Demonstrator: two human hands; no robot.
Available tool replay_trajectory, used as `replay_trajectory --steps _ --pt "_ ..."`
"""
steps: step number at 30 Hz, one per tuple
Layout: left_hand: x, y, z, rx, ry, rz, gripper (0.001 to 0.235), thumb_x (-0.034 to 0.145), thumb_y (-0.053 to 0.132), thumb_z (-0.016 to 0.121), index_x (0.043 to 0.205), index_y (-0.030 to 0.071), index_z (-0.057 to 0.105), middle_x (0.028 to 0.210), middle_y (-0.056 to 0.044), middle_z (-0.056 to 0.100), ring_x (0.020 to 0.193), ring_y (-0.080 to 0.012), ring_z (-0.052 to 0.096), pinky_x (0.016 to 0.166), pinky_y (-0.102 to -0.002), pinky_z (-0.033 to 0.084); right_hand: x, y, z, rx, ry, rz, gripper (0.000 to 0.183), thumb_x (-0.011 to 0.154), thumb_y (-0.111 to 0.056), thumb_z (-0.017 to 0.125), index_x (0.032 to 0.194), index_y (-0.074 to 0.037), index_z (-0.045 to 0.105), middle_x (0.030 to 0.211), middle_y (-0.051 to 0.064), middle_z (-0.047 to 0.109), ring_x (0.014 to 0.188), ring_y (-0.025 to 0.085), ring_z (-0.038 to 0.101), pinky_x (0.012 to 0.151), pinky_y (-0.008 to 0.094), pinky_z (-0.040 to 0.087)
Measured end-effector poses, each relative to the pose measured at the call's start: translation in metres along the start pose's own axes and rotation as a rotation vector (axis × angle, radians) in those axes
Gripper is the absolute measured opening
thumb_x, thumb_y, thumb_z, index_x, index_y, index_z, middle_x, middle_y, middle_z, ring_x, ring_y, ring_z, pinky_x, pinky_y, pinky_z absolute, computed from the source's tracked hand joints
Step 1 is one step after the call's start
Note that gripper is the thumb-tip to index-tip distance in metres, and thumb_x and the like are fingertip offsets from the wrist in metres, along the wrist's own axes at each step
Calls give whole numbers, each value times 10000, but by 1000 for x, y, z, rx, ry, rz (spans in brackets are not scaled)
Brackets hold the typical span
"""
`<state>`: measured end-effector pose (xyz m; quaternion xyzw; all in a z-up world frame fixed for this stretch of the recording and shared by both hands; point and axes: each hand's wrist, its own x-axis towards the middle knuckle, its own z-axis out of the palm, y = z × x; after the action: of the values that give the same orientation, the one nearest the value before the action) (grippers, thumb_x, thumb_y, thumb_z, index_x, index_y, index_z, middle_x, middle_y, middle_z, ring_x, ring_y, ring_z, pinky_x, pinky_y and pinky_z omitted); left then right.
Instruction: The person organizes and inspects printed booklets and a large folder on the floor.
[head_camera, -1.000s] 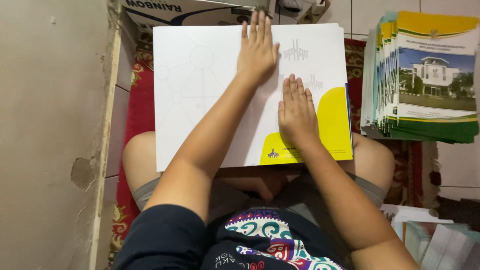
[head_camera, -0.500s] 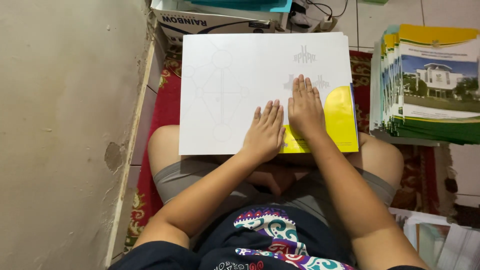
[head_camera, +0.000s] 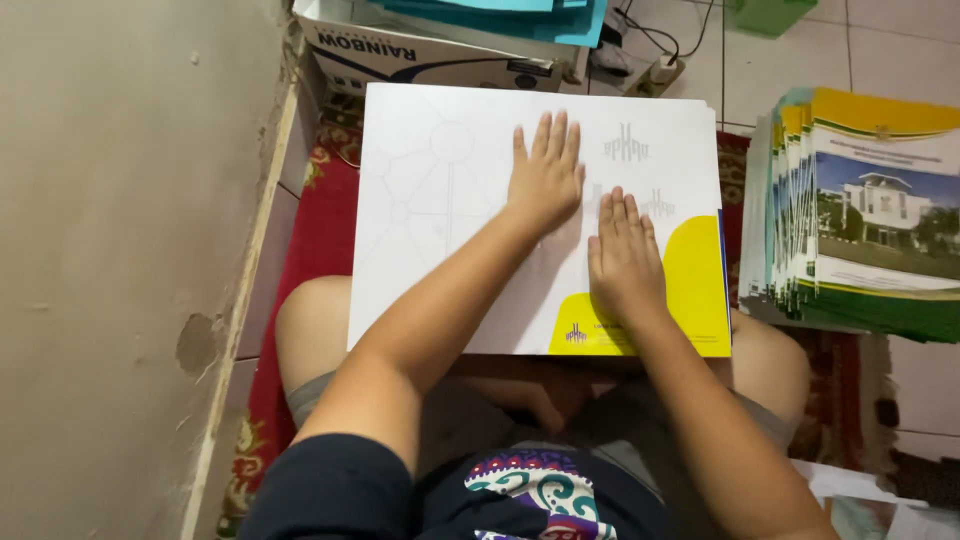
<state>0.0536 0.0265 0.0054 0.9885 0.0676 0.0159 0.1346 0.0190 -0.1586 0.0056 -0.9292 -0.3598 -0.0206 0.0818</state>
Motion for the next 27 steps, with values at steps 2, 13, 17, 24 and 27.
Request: replay_trajectory --steps 2,13,17,24,27 --pt "37 -6 -7 35 -55 -78 640 1072 366 172 1627 50 125 1713 -136 73 1580 -321 29 1247 -601 8 2 -2 -4 41 -77 59 638 1053 -282 279 1625 -19 174 1708 144 171 1576 271 141 1271 429 81" --pt "102 -24 -3 25 8 -129 663 1072 406 159 1626 42 152 1706 -147 84 1567 -318 -14 1272 -523 -6 8 0 -3 33 -84 53 648 1025 -244 319 1620 -14 206 1703 156 195 1570 304 182 1270 454 116" --pt "105 -26 11 11 94 -103 682 1069 437 199 1622 38 193 1702 -154 112 1564 -314 -6 1276 -508 -5 6 2 -1 57 -43 46 633 1025 -222 346 1612 -4 250 1693 170 231 1562 325 212 1266 470 143" --pt "47 -5 -27 81 -89 -76 691 1081 423 78 1629 4 28 1700 -173 -77 1567 -300 -110 1288 -453 -64 6 3 6 70 -44 67 632 1034 -243 323 1625 -41 228 1705 135 205 1569 288 204 1265 459 138" --pt "20 10 -16 90 -101 -60 685 1072 406 82 1626 6 24 1704 -187 -64 1571 -312 -108 1277 -451 -80 5 5 5 61 -38 73 636 1036 -247 314 1629 -40 212 1710 121 188 1575 275 181 1272 445 119"
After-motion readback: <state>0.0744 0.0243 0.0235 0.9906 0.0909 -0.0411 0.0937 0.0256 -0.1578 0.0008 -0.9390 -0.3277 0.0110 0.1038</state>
